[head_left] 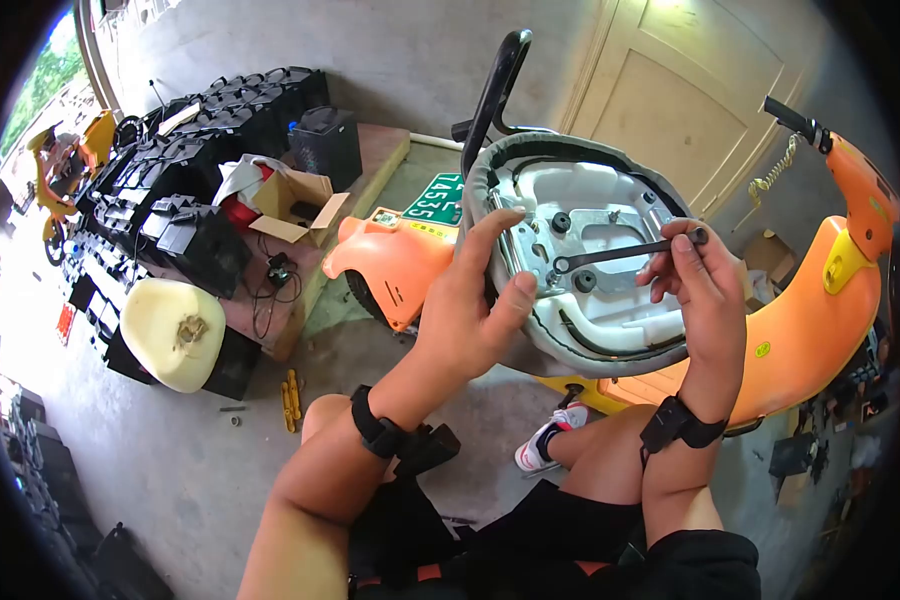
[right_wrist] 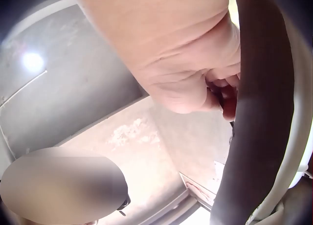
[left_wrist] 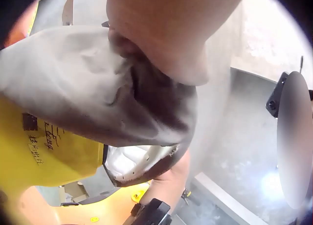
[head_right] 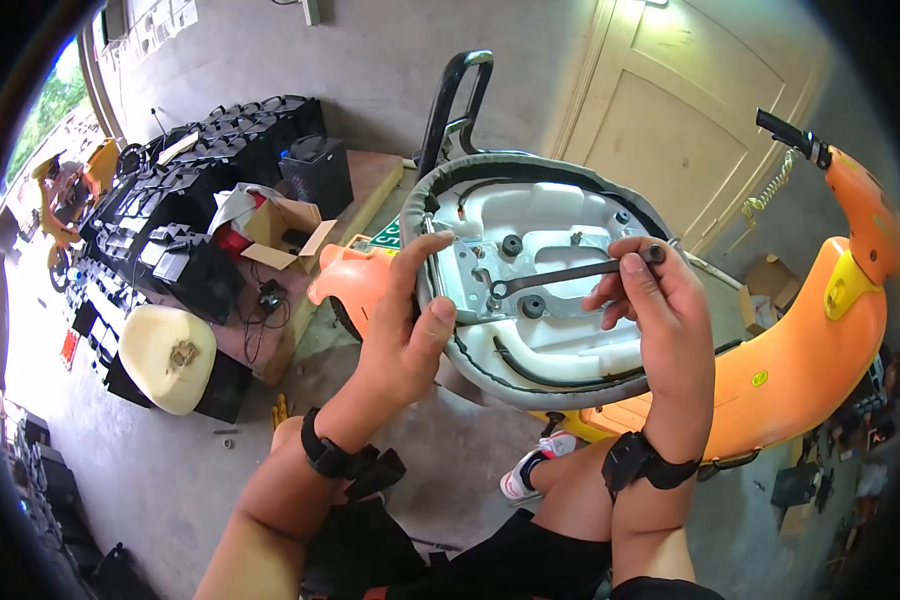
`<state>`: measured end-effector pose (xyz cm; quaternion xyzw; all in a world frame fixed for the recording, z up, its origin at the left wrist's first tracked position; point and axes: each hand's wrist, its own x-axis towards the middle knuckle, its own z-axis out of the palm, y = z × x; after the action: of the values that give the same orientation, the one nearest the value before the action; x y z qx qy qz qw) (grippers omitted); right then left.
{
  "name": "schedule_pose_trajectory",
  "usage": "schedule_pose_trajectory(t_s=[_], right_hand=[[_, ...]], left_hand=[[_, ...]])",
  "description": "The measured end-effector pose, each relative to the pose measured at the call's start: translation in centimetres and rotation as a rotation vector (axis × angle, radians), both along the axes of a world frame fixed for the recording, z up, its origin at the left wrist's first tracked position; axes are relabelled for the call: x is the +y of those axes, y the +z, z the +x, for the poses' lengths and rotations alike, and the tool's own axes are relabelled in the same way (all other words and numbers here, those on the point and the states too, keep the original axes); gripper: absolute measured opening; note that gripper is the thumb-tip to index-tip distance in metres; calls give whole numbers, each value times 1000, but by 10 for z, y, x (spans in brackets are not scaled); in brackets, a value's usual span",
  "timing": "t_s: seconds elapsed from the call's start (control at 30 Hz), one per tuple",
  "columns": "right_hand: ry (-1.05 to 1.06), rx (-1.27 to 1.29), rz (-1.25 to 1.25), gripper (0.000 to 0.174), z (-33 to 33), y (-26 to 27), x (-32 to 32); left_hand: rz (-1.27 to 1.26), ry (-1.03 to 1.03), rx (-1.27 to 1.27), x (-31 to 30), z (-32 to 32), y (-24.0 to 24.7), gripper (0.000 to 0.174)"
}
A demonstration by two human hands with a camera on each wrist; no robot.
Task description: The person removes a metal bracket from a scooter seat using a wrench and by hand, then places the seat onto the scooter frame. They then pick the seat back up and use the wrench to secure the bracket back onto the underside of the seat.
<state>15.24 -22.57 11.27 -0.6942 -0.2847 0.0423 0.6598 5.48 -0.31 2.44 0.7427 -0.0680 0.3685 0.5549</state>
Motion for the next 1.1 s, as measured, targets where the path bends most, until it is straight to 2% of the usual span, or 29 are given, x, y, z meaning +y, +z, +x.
schedule_pose_trajectory(t_s=[0.17,0.23,0.47,0.83,0.9,1.1], right_hand=[[42,20,-11,21,6,-2,-2],[39,126,-7,20,7,-2,-4],[50,265,-29,20,5,-2,0],[-152,91,-292,21,7,-1,5],[-151,99,-308,22,9,-1,4],[-197,19,-381,31,11,6,12]], left_hand=[[15,17,-19,0,3,-1,60],[28,27,-41,-1,2,-1,60],[3,17,23,-2,-2,-1,58],[33,50,-91,-5,2,-8,57],[-74,-18,23,-7,-2,-1,57],[-113,-29,-9,-6,7,-1,58]])
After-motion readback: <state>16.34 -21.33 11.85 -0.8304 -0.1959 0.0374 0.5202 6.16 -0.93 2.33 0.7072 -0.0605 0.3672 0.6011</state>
